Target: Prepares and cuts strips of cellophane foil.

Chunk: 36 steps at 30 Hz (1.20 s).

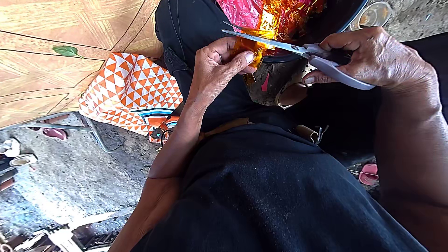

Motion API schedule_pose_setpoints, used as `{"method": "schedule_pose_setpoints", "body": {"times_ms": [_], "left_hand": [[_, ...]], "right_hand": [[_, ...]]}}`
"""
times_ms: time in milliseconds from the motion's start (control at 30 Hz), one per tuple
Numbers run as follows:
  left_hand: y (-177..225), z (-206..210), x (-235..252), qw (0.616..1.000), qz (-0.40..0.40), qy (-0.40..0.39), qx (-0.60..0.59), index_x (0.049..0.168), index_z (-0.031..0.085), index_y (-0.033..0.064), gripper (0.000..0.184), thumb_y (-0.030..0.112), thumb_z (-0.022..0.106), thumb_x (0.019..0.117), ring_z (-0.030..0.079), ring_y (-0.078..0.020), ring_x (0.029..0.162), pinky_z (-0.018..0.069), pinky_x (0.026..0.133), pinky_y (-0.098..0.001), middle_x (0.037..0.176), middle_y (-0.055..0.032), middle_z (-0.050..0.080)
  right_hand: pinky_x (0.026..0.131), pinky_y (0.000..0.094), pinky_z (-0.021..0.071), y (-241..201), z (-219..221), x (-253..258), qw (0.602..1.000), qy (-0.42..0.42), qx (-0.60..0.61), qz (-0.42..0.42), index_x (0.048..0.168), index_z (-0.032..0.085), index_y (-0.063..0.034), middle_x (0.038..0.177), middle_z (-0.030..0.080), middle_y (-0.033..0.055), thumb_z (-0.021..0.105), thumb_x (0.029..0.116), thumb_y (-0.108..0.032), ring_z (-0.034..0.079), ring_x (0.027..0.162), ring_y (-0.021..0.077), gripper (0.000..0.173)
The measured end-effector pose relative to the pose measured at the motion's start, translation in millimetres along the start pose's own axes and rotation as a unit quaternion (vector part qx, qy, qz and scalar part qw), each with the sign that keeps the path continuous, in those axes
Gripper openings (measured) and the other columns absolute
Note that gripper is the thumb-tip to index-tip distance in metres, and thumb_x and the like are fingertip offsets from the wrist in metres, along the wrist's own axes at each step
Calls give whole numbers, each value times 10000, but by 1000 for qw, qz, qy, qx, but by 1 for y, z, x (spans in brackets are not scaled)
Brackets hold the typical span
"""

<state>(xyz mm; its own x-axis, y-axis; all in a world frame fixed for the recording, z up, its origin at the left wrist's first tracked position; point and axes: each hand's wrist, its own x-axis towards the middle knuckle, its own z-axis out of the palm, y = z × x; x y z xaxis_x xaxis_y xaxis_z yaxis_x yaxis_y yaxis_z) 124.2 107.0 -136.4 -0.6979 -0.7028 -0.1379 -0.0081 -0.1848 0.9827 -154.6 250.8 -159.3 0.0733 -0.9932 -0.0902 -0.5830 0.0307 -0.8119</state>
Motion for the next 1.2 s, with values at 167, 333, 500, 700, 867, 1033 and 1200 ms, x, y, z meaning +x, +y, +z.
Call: {"method": "schedule_pose_setpoints", "body": {"times_ms": [167, 333, 500, 700, 867, 1033, 1200], "left_hand": [[0, 0, 0, 1000, -1, 7, 6, 1068, 660, -26, 144, -56, 683, 929, 768, -182, 798, 668, 765, -353, 902, -58, 764], [0, -1, 0, 1000, -3, 5, 11, 1060, 655, -21, 138, -53, 683, 929, 767, -180, 795, 668, 769, -357, 892, -55, 762], [-1, -2, -1, 1000, -2, 5, 2, 1093, 648, -33, 184, -66, 690, 917, 766, -179, 788, 668, 754, -345, 905, -61, 764], [1, 0, -3, 1000, -2, -2, -6, 1106, 653, -24, 208, -82, 690, 910, 764, -162, 778, 666, 748, -332, 900, -42, 769], [2, 0, -5, 1000, -7, -3, -7, 1098, 651, -19, 186, -75, 678, 922, 764, -160, 781, 663, 747, -326, 900, -45, 768], [4, 0, -6, 1000, -12, 6, -18, 1099, 646, -19, 185, -76, 672, 925, 766, -169, 787, 664, 753, -335, 900, -54, 766], [3, 3, -7, 1000, -1, 7, -14, 1098, 648, -25, 191, -79, 680, 919, 768, -175, 786, 667, 749, -340, 900, -55, 769]], "right_hand": [[513, 181, 379, 1, 0, 0, 1000, -7, 3, 5, 851, 657, -166, 687, 556, -105, 696, 822, -654, 478, 588, -56, 490], [523, 157, 384, -1, 0, 0, 1000, -17, 13, -3, 868, 659, -160, 701, 563, -107, 706, 826, -633, 484, 602, -70, 478], [631, 95, 437, -5, -2, 0, 996, -80, 27, 24, 1034, 653, -134, 897, 588, -97, 705, 751, -736, 526, 747, -93, 667], [683, 88, 455, -8, -7, -6, 993, -96, 36, 53, 1077, 661, -137, 979, 584, -84, 724, 683, -769, 547, 826, -85, 748], [682, 102, 457, -9, -10, -12, 991, -97, 22, 84, 1096, 663, -148, 1003, 607, -83, 739, 626, -800, 551, 827, -82, 807], [696, 113, 459, -8, -9, -13, 992, -94, 22, 77, 1111, 678, -132, 1004, 609, -71, 741, 642, -783, 551, 831, -71, 805], [686, 100, 455, -12, -6, -11, 993, -87, 21, 80, 1084, 671, -148, 993, 606, -85, 750, 638, -762, 547, 819, -82, 763]]}}
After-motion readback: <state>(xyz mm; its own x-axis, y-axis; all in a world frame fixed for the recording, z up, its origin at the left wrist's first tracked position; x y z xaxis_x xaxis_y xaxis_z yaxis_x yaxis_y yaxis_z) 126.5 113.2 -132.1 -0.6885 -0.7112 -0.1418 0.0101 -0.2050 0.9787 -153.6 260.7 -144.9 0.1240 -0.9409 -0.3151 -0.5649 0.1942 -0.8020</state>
